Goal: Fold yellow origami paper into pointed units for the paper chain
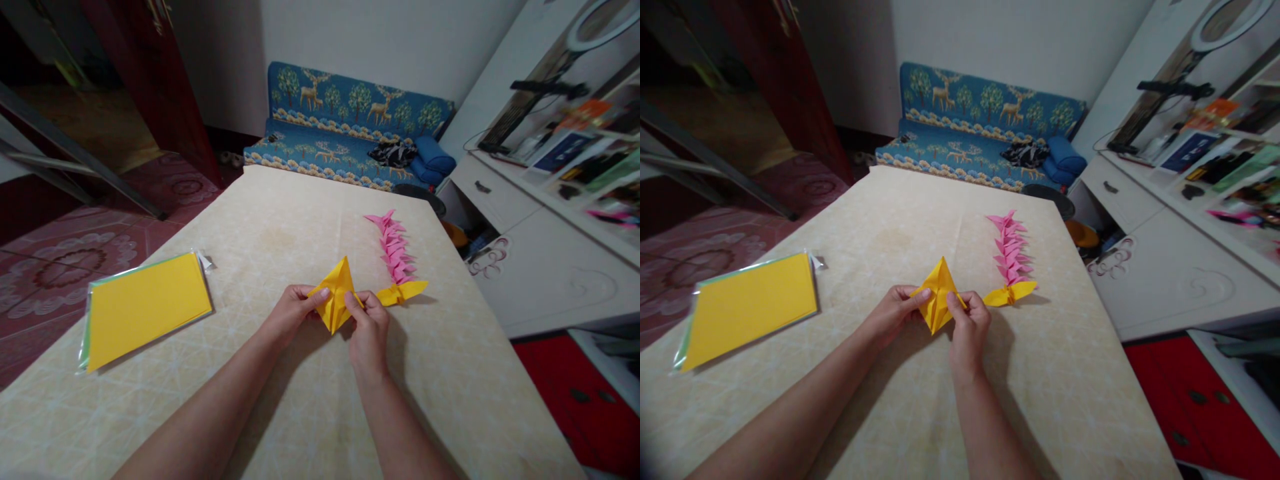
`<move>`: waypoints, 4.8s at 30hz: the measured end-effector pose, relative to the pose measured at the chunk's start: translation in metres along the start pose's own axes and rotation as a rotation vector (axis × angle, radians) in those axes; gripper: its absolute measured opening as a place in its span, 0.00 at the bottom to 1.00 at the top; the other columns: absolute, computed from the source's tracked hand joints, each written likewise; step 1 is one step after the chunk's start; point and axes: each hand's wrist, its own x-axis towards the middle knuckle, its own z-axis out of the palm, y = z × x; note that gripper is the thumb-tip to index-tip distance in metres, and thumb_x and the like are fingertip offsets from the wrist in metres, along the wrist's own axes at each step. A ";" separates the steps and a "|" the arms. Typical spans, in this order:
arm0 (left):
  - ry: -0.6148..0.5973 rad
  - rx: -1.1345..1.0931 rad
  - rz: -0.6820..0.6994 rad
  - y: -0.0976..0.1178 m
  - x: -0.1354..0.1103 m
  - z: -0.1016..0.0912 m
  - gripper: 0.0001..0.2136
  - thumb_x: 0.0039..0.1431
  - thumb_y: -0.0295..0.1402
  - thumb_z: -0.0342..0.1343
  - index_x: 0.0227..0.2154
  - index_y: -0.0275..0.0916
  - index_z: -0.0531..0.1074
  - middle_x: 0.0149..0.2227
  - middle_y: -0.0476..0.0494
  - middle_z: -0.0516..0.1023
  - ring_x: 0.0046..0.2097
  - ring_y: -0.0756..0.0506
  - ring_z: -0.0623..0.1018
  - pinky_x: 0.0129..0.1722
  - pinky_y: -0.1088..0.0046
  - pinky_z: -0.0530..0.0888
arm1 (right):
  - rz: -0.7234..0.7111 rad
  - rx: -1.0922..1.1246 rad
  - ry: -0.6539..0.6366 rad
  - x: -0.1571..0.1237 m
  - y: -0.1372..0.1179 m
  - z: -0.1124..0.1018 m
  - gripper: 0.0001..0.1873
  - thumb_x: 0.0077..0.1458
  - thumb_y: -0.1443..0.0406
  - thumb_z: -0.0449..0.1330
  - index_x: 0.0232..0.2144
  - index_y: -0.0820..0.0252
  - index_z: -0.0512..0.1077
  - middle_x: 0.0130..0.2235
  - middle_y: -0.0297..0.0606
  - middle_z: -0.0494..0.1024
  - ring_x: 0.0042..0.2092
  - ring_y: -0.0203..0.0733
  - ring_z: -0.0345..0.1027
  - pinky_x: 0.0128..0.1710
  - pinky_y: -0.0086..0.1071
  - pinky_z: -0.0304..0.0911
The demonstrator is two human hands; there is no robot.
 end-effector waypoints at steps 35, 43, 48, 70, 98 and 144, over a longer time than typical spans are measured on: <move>-0.019 0.040 0.083 -0.010 0.006 -0.003 0.17 0.37 0.31 0.69 0.33 0.32 0.77 0.32 0.41 0.79 0.30 0.48 0.76 0.33 0.74 0.71 | -0.012 -0.196 -0.013 0.003 0.006 0.000 0.16 0.46 0.59 0.62 0.18 0.62 0.62 0.19 0.26 0.58 0.22 0.28 0.51 0.19 0.22 0.49; 0.027 0.054 0.054 -0.011 0.007 -0.003 0.17 0.40 0.36 0.67 0.33 0.30 0.77 0.31 0.39 0.79 0.29 0.47 0.76 0.30 0.74 0.70 | 0.006 -0.192 -0.042 0.005 0.006 0.001 0.14 0.43 0.59 0.64 0.20 0.62 0.65 0.19 0.27 0.65 0.21 0.30 0.57 0.20 0.24 0.55; 0.097 0.066 0.086 -0.010 0.007 -0.001 0.14 0.41 0.34 0.66 0.32 0.31 0.78 0.32 0.39 0.79 0.31 0.47 0.76 0.33 0.73 0.70 | 0.013 -0.161 -0.062 0.005 0.007 0.002 0.14 0.42 0.59 0.65 0.21 0.62 0.66 0.20 0.27 0.67 0.22 0.31 0.59 0.22 0.23 0.56; 0.389 -0.086 0.250 -0.013 0.014 0.001 0.11 0.42 0.33 0.65 0.30 0.32 0.76 0.31 0.42 0.79 0.29 0.49 0.75 0.30 0.75 0.70 | 0.120 0.032 -0.288 0.004 0.004 0.006 0.18 0.41 0.69 0.59 0.39 0.61 0.71 0.37 0.39 0.77 0.39 0.41 0.70 0.40 0.32 0.64; 0.338 -0.097 0.190 -0.012 0.016 -0.010 0.17 0.50 0.44 0.58 0.18 0.33 0.70 0.18 0.48 0.71 0.19 0.53 0.67 0.19 0.78 0.61 | 0.257 0.021 -0.357 0.015 0.002 -0.013 0.12 0.44 0.60 0.63 0.24 0.63 0.69 0.17 0.25 0.59 0.20 0.29 0.50 0.22 0.24 0.48; 0.199 -0.295 0.225 0.019 0.019 -0.036 0.15 0.50 0.42 0.59 0.21 0.33 0.70 0.18 0.51 0.64 0.20 0.56 0.63 0.20 0.80 0.58 | 0.222 -0.148 -0.496 0.007 0.008 -0.014 0.09 0.45 0.63 0.63 0.29 0.63 0.70 0.19 0.32 0.73 0.18 0.29 0.62 0.19 0.22 0.58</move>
